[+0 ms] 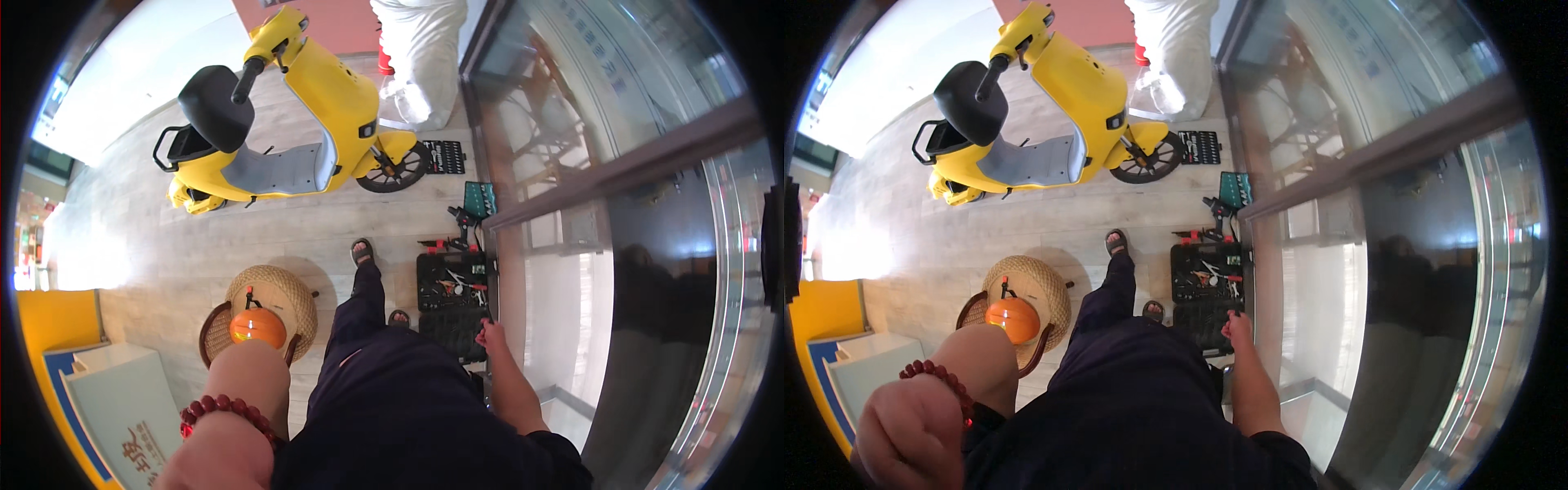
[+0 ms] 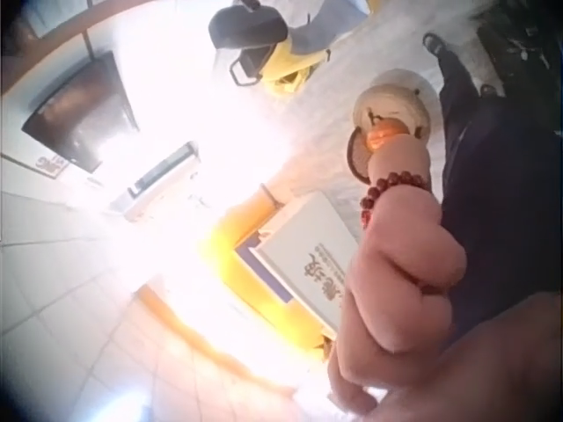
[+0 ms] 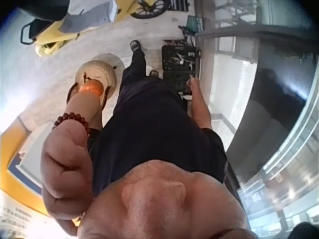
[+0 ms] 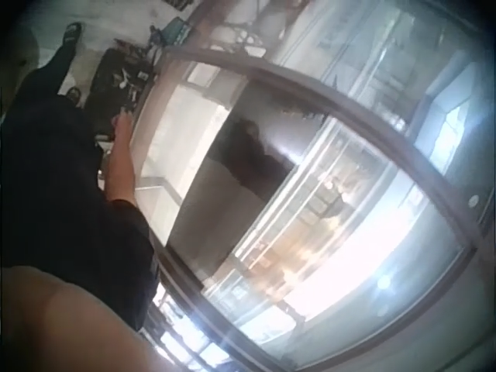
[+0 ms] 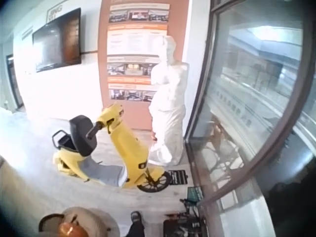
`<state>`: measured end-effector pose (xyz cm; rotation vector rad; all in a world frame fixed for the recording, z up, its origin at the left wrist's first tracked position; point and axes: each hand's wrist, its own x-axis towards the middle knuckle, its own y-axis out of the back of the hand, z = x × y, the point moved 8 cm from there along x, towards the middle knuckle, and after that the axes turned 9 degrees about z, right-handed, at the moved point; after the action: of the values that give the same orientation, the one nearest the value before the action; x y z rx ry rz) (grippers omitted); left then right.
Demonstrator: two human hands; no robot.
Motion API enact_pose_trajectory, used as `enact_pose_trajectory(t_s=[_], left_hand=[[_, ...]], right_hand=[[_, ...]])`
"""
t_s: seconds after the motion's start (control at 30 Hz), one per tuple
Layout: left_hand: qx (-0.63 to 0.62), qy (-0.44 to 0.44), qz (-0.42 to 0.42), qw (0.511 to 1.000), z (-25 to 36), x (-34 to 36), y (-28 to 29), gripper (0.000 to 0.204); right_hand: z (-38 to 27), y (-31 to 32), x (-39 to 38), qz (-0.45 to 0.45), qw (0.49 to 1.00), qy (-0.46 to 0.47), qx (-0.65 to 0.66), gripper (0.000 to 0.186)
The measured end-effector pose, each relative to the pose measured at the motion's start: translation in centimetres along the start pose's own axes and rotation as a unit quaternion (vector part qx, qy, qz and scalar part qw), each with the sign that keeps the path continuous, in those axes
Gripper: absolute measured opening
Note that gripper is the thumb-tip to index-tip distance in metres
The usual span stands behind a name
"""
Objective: The recorder is repairing or adjusting internal components and external panels of a small yellow electric scooter.
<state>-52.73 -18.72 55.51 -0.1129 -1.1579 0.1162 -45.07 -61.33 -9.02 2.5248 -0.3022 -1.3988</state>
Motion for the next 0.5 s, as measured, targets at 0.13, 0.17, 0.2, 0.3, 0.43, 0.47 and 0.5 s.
enact_pose_trajectory(t_s=[0.13,0.17,0.2,0.3,0.43,0.47,0.5], left_hand=[[0.184,0.058,-0.028,0.981,-5.5,-0.9,5.3,0.009],[0.219,0.072,-0.033,0.972,-7.8,-1.7,6.8,0.012],[0.163,-0.102,-0.134,0.972,-12.2,-2.4,7.2,0.006],[0.24,0.4,-0.154,0.871,-26.0,-8.2,12.8,0.015],[0.364,0.556,0.005,0.747,-36.2,-17.3,22.5,0.019],[0.391,0.547,0.03,0.739,-38.0,-18.0,24.3,0.022],[0.419,0.537,0.053,0.73,-39.6,-18.5,26.1,0.025]], right_hand=[[0.5,-2.7,-0.6,0.038,0.992,-0.078,-0.094,0.014],[0.3,-3.0,-0.1,0.057,0.989,-0.104,-0.093,0.013],[-0.2,-3.1,0.8,0.073,0.988,-0.103,-0.092,0.013],[-2.5,-5.3,0.4,0.055,0.99,-0.13,-0.014,0.012],[-11.7,-10.4,0.4,0.002,0.993,-0.097,0.069,0.014],[-13.8,-11.3,0.2,-0.014,0.992,-0.078,0.099,0.016],[-15.9,-12.2,-0.4,-0.012,0.992,-0.082,0.094,0.016]])
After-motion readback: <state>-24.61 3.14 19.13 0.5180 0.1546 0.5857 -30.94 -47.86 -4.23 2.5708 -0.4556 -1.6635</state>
